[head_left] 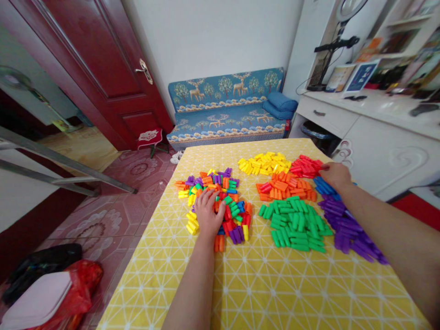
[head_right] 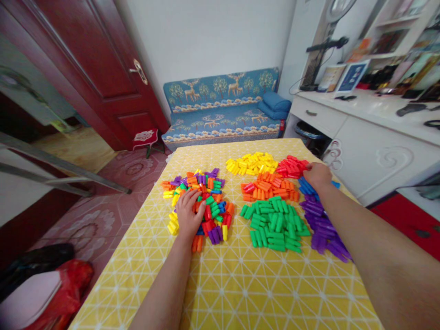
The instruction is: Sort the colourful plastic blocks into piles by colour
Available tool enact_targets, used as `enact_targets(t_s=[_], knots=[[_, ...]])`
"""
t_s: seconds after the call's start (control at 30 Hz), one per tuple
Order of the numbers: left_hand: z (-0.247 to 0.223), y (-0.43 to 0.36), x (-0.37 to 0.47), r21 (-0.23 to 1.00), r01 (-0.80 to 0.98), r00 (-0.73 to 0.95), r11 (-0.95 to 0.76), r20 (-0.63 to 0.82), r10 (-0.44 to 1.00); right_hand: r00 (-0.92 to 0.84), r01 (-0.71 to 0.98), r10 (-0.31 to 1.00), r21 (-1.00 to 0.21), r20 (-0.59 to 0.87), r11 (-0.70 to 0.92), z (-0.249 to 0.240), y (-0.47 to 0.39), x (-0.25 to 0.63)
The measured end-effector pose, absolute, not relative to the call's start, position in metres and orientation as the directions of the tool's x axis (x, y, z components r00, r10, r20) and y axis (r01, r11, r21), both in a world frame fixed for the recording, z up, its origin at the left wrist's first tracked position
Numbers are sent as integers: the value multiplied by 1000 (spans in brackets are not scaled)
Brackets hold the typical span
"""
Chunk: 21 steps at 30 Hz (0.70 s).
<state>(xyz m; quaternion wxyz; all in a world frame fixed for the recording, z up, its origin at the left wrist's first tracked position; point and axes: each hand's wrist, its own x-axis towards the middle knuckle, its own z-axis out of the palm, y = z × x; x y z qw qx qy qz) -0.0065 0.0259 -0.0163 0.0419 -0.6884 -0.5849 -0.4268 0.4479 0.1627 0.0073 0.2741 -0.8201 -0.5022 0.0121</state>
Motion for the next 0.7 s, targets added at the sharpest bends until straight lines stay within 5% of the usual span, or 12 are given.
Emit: enact_targets(t_s=[0.17,0.33,0.47,0.7], knots=[[-17,25,-6,446,842,-58,-303,634,771,489,824,812,-474,318,-311,17,154,425],[-18,26,-6,447,840,-55,-307,633,772,157,756,836,-609,526,241,31,119,334],[-18,25,-6,454,833,-59,-315,640,766,-236,562,872,-672,429,482,26,65,250],[-20,24,-7,472,811,-52,-346,647,760,-290,507,897,-742,334,440,-11,26,181]])
